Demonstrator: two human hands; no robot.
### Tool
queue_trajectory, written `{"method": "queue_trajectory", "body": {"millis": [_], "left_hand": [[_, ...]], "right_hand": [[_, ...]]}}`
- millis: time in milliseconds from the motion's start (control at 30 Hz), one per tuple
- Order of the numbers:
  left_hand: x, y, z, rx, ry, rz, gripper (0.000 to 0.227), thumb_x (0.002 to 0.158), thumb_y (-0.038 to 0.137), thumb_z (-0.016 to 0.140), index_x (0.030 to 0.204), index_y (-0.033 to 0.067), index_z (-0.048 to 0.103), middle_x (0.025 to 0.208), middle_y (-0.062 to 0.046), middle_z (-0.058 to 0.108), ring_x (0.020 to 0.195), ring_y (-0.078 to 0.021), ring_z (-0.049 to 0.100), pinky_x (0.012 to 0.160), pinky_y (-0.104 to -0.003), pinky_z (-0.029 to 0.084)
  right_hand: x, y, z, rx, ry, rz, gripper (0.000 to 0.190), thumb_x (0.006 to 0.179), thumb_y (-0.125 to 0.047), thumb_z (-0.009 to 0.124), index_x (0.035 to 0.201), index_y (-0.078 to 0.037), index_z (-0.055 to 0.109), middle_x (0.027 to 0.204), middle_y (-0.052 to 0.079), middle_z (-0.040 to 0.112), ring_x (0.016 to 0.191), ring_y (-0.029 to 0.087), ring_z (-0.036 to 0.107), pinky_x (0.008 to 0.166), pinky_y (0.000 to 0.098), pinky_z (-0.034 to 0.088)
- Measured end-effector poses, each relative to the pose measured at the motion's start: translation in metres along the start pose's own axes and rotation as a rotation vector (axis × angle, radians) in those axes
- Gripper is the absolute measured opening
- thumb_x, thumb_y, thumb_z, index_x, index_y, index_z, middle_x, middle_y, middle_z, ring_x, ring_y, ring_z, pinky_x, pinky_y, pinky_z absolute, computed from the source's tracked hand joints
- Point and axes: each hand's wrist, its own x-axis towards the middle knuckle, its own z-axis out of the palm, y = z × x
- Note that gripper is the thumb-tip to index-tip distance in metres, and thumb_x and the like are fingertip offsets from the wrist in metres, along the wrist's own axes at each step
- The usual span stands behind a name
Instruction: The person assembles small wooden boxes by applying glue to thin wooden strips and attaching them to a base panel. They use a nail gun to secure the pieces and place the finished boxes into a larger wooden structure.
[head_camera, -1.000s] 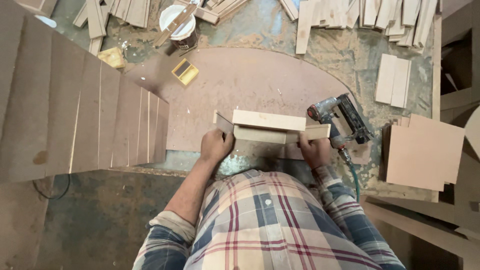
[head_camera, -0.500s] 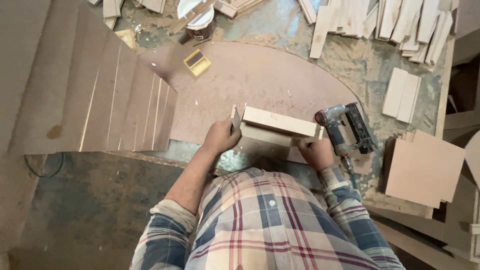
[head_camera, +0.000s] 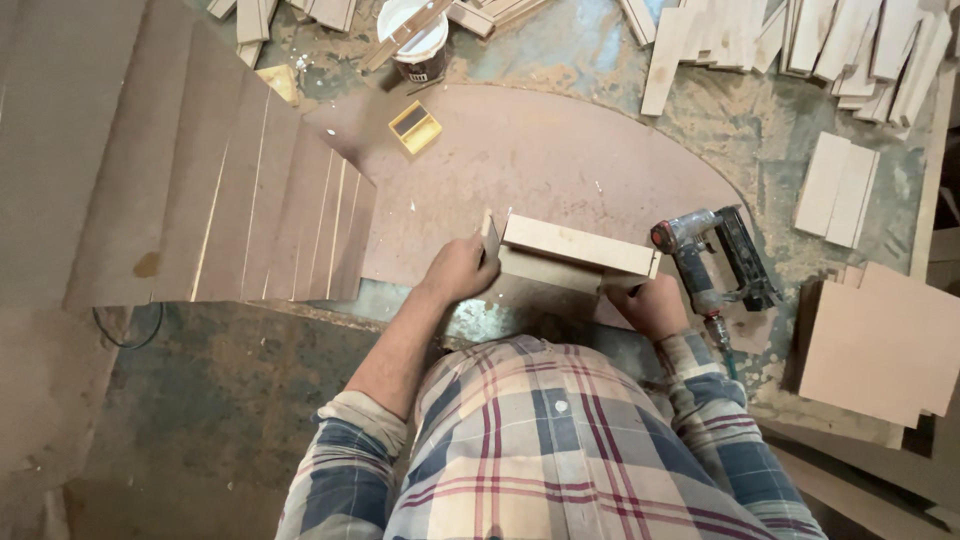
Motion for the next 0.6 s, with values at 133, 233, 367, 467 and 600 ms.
{"method": "queue_trajectory", "body": {"millis": [133, 233, 367, 467, 600], "left_hand": [[-0.001, 0.013, -0.01, -0.089, -0.014, 0.014, 0.049, 0.081, 0.02, 0.066, 0.127, 0.0052, 0.057, 0.079, -0.026, 0.07, 0.075, -0.0482, 0.067, 0.07, -0.056, 0.054], [0.0, 0.01, -0.008, -0.061, -0.014, 0.043, 0.041, 0.084, 0.022, 0.068, 0.12, 0.0053, 0.058, 0.08, -0.026, 0.07, 0.077, -0.0478, 0.068, 0.072, -0.056, 0.054], [0.006, -0.005, -0.003, -0.037, -0.026, 0.118, 0.024, 0.085, 0.021, 0.068, 0.099, 0.002, 0.065, 0.082, -0.025, 0.07, 0.08, -0.0466, 0.069, 0.074, -0.054, 0.055], [0.007, -0.015, 0.003, 0.016, -0.101, 0.1, 0.023, 0.087, 0.024, 0.069, 0.085, 0.001, 0.069, 0.082, -0.026, 0.069, 0.08, -0.0456, 0.069, 0.074, -0.052, 0.056], [0.006, -0.012, 0.0, 0.031, -0.148, 0.095, 0.023, 0.09, 0.024, 0.068, 0.086, 0.0012, 0.07, 0.087, -0.025, 0.07, 0.084, -0.0448, 0.07, 0.077, -0.051, 0.056]], "right_hand": [[0.001, 0.001, 0.002, -0.012, -0.004, -0.021, 0.02, 0.085, -0.027, 0.074, 0.092, -0.009, 0.076, 0.083, 0.018, 0.072, 0.078, 0.04, 0.07, 0.063, 0.0469, 0.055], [-0.001, 0.003, 0.002, -0.005, -0.014, 0.015, 0.022, 0.089, -0.029, 0.074, 0.093, -0.007, 0.074, 0.084, 0.019, 0.071, 0.08, 0.04, 0.07, 0.063, 0.0462, 0.055], [0.001, 0.005, 0.001, -0.02, -0.026, -0.025, 0.024, 0.082, -0.03, 0.076, 0.093, -0.009, 0.076, 0.084, 0.017, 0.072, 0.077, 0.039, 0.07, 0.062, 0.0464, 0.055], [0.0, 0.005, 0.001, -0.049, -0.033, -0.021, 0.024, 0.083, -0.031, 0.077, 0.092, -0.008, 0.076, 0.083, 0.018, 0.072, 0.076, 0.039, 0.07, 0.061, 0.0467, 0.055], [0.0, 0.002, 0.0, -0.041, -0.03, -0.009, 0.025, 0.084, -0.031, 0.077, 0.093, -0.007, 0.075, 0.083, 0.018, 0.072, 0.076, 0.039, 0.07, 0.061, 0.0466, 0.055]]}}
